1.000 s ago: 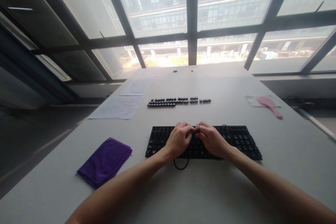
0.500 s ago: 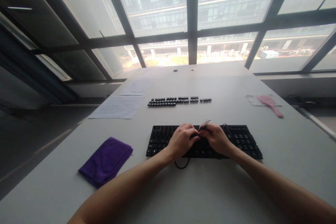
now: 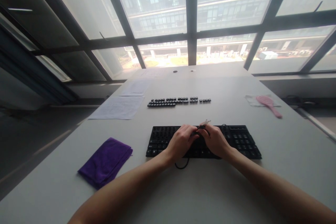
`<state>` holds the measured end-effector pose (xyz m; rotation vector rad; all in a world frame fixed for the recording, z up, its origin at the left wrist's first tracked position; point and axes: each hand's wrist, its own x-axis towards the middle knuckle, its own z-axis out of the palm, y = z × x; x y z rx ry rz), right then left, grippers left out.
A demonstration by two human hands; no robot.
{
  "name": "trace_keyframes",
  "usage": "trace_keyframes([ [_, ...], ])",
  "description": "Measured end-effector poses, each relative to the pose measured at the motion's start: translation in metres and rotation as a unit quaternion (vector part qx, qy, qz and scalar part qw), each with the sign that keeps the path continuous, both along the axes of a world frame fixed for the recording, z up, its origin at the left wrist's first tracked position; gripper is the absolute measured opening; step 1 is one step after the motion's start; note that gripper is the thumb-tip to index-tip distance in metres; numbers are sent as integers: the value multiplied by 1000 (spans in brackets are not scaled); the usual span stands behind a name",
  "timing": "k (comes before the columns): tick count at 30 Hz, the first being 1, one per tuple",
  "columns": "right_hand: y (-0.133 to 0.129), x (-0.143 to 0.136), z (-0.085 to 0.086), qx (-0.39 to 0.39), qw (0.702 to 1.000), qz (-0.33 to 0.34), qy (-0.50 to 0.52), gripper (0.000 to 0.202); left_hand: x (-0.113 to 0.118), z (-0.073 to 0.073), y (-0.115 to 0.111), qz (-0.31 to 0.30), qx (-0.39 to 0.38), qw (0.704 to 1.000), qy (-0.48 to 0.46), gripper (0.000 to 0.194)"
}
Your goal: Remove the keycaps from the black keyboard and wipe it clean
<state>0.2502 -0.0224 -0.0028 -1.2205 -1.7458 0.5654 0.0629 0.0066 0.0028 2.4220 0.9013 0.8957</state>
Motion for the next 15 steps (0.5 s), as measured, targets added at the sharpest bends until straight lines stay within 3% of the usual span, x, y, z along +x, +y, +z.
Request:
trace_keyframes([
  [3, 3, 1, 0, -29, 998, -10, 47, 19, 0, 1, -1, -16, -1, 1000, -15, 25],
  [8, 7, 2, 0, -53, 994, -10, 98, 21, 2, 3, -3, -53, -2, 998, -31, 19],
  [15, 9, 2, 1, -47, 982, -65, 172, 26, -4, 14, 8, 24, -48, 996, -70, 11],
])
